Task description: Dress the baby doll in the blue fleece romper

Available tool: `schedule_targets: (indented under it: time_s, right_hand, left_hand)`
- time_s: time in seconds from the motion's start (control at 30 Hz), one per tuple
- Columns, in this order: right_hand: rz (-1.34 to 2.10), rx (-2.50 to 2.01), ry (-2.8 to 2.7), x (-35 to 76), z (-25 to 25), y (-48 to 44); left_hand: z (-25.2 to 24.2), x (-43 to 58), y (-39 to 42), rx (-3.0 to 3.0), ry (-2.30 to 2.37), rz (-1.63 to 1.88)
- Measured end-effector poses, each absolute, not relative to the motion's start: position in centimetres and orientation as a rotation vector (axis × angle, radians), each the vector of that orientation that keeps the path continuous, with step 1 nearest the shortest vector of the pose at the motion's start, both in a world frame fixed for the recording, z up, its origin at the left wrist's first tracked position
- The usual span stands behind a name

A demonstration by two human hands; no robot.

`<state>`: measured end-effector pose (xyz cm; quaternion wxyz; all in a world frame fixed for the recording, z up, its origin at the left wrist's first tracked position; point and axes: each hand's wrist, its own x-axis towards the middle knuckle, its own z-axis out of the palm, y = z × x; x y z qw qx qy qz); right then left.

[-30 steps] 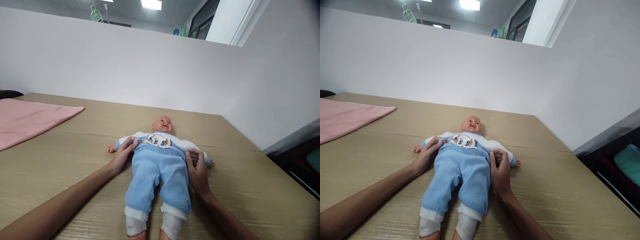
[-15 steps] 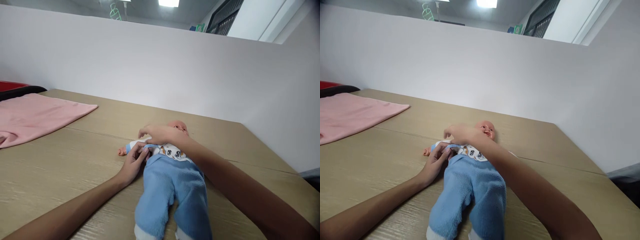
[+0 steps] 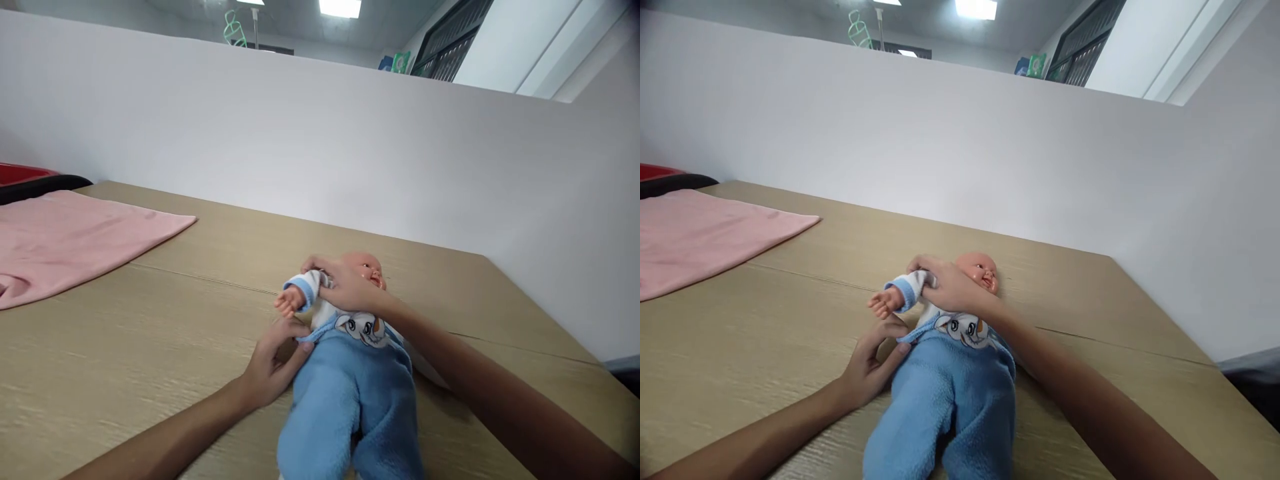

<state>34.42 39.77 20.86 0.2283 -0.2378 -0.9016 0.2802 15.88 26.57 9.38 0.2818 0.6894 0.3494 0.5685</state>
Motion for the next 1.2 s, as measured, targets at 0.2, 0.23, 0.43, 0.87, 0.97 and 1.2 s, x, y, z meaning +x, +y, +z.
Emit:
schedule_targets:
  time_s: [0.2, 0.23, 0.43, 0.87, 0.97, 1.2]
  right_hand:
    - [0.653, -0.660, -2.529, 36.4, 21.0, 37.4]
    - [0.629, -0.663, -2.543, 36.4, 21.1, 37.2]
    - [0.437, -0.682, -2.608, 36.3, 21.5, 36.3]
    - [0.620, -1.335, -2.293, 35.5, 21.1, 31.6]
    - [0.601, -1.422, -2.211, 34.7, 19.6, 30.9]
    - [0.345, -1.473, -2.166, 34.2, 17.9, 32.9]
  left_hand:
    - [8.6, 15.4, 26.4, 1.955, 0.801, 1.793]
    - [8.7, 15.7, 26.4, 1.865, 0.767, 1.810]
    - [10.4, 16.7, 26.7, 1.461, 0.827, 1.773]
    - [10.1, 16.3, 30.6, 0.728, 0.836, 1.394]
    - [10.1, 15.9, 30.9, 0.785, 0.847, 1.352]
    - [10.0, 14.8, 31.8, 1.019, 0.847, 1.295]
